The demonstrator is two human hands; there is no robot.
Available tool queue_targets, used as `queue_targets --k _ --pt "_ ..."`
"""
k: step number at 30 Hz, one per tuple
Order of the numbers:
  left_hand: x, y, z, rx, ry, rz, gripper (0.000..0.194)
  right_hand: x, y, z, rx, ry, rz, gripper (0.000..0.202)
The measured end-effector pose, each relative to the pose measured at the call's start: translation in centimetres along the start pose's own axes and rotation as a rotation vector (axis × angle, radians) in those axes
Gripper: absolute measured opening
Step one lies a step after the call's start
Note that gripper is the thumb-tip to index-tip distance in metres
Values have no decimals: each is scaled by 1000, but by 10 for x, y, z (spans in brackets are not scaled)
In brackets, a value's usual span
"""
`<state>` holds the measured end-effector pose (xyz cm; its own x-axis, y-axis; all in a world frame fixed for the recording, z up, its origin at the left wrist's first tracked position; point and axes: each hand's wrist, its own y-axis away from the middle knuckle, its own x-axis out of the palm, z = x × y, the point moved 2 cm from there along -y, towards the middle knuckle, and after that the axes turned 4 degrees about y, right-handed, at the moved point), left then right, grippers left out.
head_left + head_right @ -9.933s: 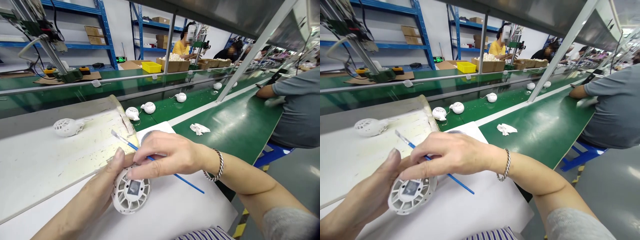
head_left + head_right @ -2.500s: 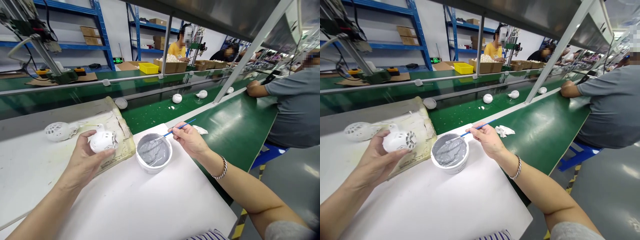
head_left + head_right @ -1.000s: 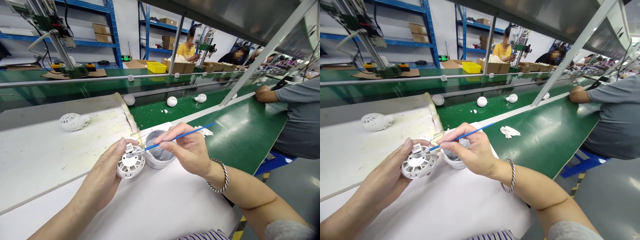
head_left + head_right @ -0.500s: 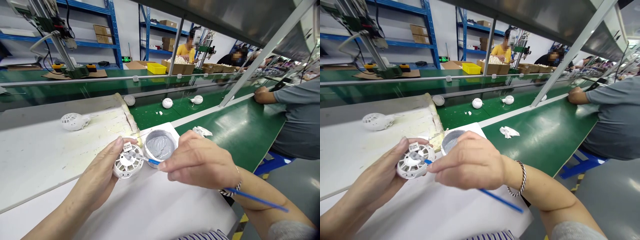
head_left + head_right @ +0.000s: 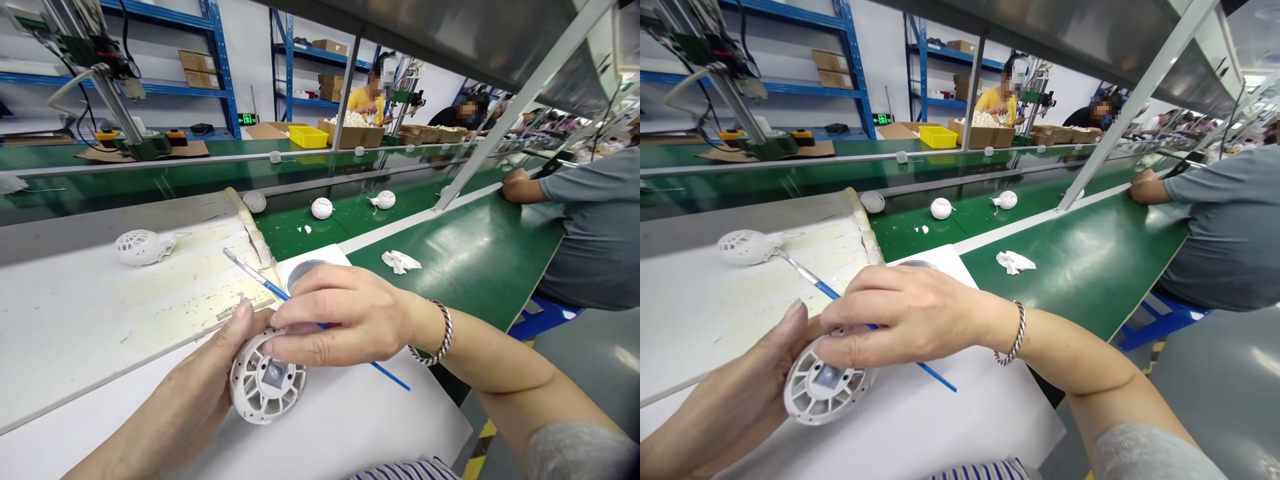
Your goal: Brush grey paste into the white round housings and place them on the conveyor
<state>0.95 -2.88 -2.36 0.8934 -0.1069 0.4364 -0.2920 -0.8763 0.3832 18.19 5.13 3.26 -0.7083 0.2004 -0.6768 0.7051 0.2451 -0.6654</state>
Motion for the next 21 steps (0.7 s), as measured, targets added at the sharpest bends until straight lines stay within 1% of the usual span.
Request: queue_targets --k 2,5,6,9,11,14,19,21 --pt "0 0 0 6 7 -12 49 -3 1 -1 -10 31 1 12" --pt "0 0 -2 84 -24 -39 42 -8 4 2 18 100 7 13" --pt "1 0 -2 112 -54 -55 42 -8 5 4 50 122 9 14" --pt "1 1 -2 202 -160 -128 53 -6 8 13 173 171 -16 16" --pt "1 0 -2 265 -195 -169 51 -4 8 21 209 196 -40 19" --pt "-2 -3 -1 287 -199 -187 43 -2 6 29 195 217 -35 25" --pt "-6 -1 -2 321 -179 -230 44 -6 4 31 194 210 10 31" --pt "-6 0 -3 317 -155 -229 44 -6 3 32 204 198 37 31"
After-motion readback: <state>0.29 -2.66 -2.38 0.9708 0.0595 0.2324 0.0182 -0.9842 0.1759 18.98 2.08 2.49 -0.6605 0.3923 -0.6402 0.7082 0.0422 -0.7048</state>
